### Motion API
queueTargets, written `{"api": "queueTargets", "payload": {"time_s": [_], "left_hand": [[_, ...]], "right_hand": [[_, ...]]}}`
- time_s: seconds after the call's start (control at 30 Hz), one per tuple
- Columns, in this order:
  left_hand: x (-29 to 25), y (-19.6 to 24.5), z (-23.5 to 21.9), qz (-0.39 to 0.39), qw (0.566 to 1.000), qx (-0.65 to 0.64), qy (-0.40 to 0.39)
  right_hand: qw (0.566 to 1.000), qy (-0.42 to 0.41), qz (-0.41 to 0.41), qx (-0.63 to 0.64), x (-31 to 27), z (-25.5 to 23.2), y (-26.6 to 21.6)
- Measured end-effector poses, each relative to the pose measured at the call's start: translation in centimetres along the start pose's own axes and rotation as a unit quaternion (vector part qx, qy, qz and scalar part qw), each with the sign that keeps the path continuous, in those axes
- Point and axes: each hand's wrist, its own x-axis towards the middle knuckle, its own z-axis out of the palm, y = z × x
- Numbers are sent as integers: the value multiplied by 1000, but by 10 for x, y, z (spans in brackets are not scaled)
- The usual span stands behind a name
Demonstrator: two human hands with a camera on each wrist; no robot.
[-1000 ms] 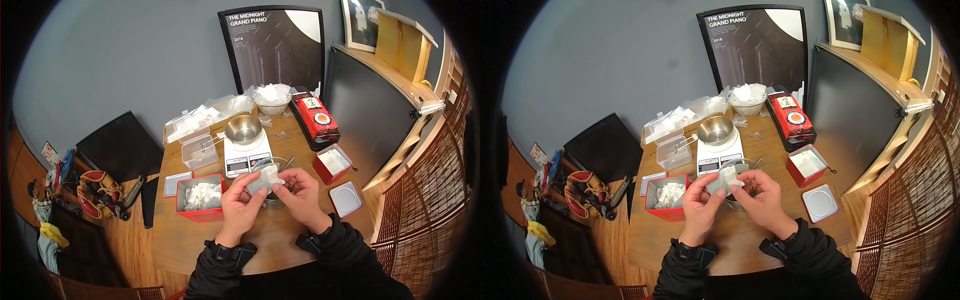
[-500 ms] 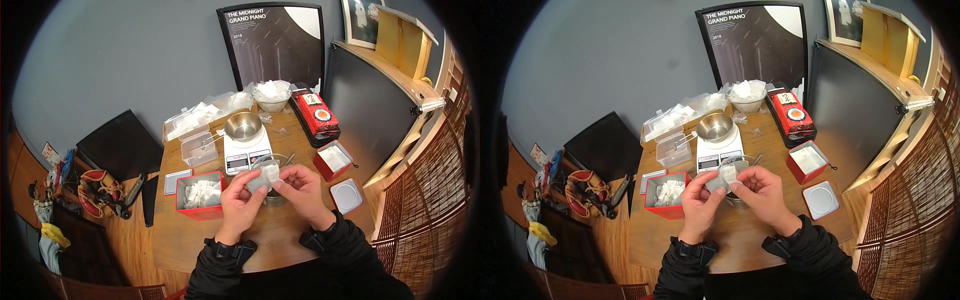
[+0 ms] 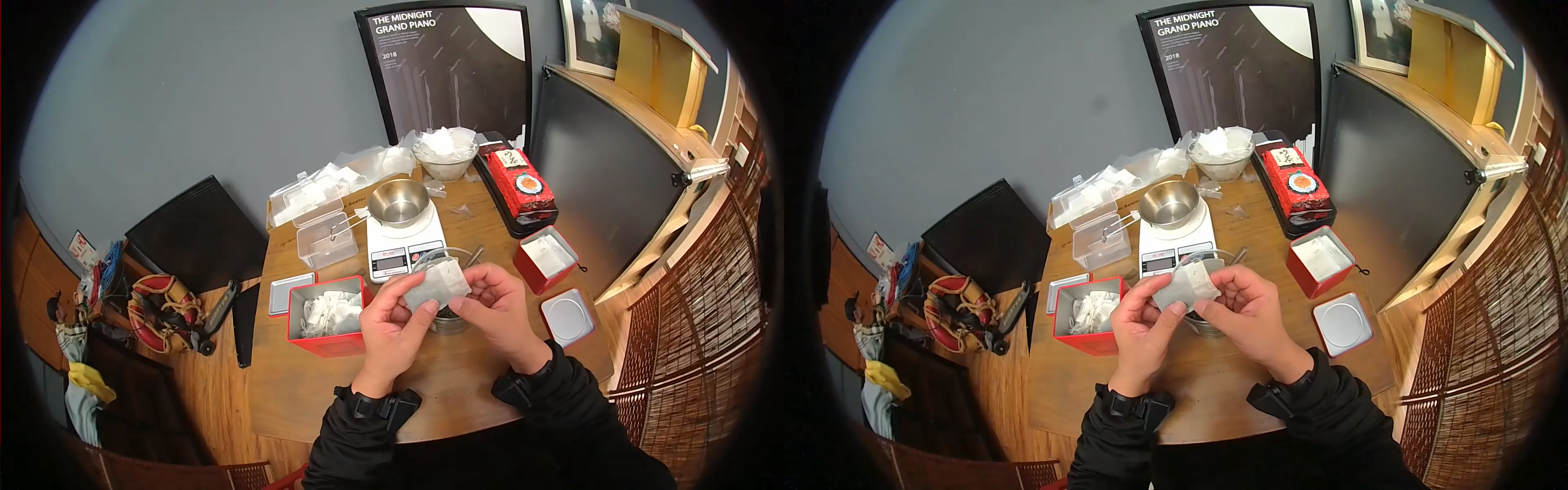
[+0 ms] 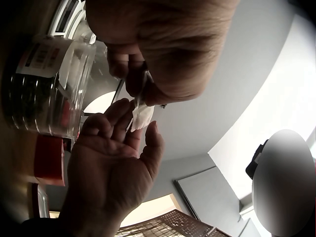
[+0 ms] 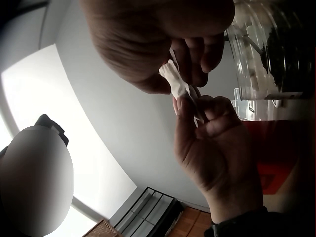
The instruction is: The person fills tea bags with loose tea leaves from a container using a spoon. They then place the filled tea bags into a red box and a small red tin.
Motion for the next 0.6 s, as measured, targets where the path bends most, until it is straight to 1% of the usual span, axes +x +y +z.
{"api": "queueTargets", "payload": {"time_s": [0.13,0.17,0.2,0.23,0.27,0.3,0.33,0.37,0.4,0.43,0.47,0.5,0.53,0.57,0.6], "left_hand": [[0,-3,-1,-1,1000,-2,5],[-1,-5,-3,-18,1000,11,12],[-1,-5,-3,-35,999,24,19],[-1,-2,-3,-34,999,24,18],[-1,2,-2,-38,999,31,20],[-1,4,-1,-42,998,38,22],[0,3,0,-42,998,37,21],[1,0,2,-22,999,25,24],[1,-2,4,-5,1000,12,26],[0,-2,5,-8,1000,11,20],[0,-1,5,-13,1000,14,23],[0,-1,4,-16,999,15,26],[0,-1,4,-17,1000,11,20],[0,0,3,-16,999,44,23],[0,0,2,-14,997,77,27]], "right_hand": [[1000,3,1,-17,0,-2,4],[995,62,-76,-30,2,1,4],[980,121,-153,-43,3,4,2],[980,121,-153,-43,-2,5,-1],[974,67,-182,-117,-11,6,-7],[959,11,-208,-190,-17,11,-17],[950,-113,-206,-208,-26,20,-32],[926,-233,-199,-222,-33,38,-48],[932,-306,-160,-113,-48,62,-46],[918,-374,-117,-62,-64,80,-49],[956,-139,-130,-222,-44,52,-59],[948,-265,-101,-144,-57,61,-65],[927,-350,-113,-78,-63,75,-65],[894,-430,-124,-11,-72,87,-64],[876,-470,-96,52,-80,97,-72]]}}
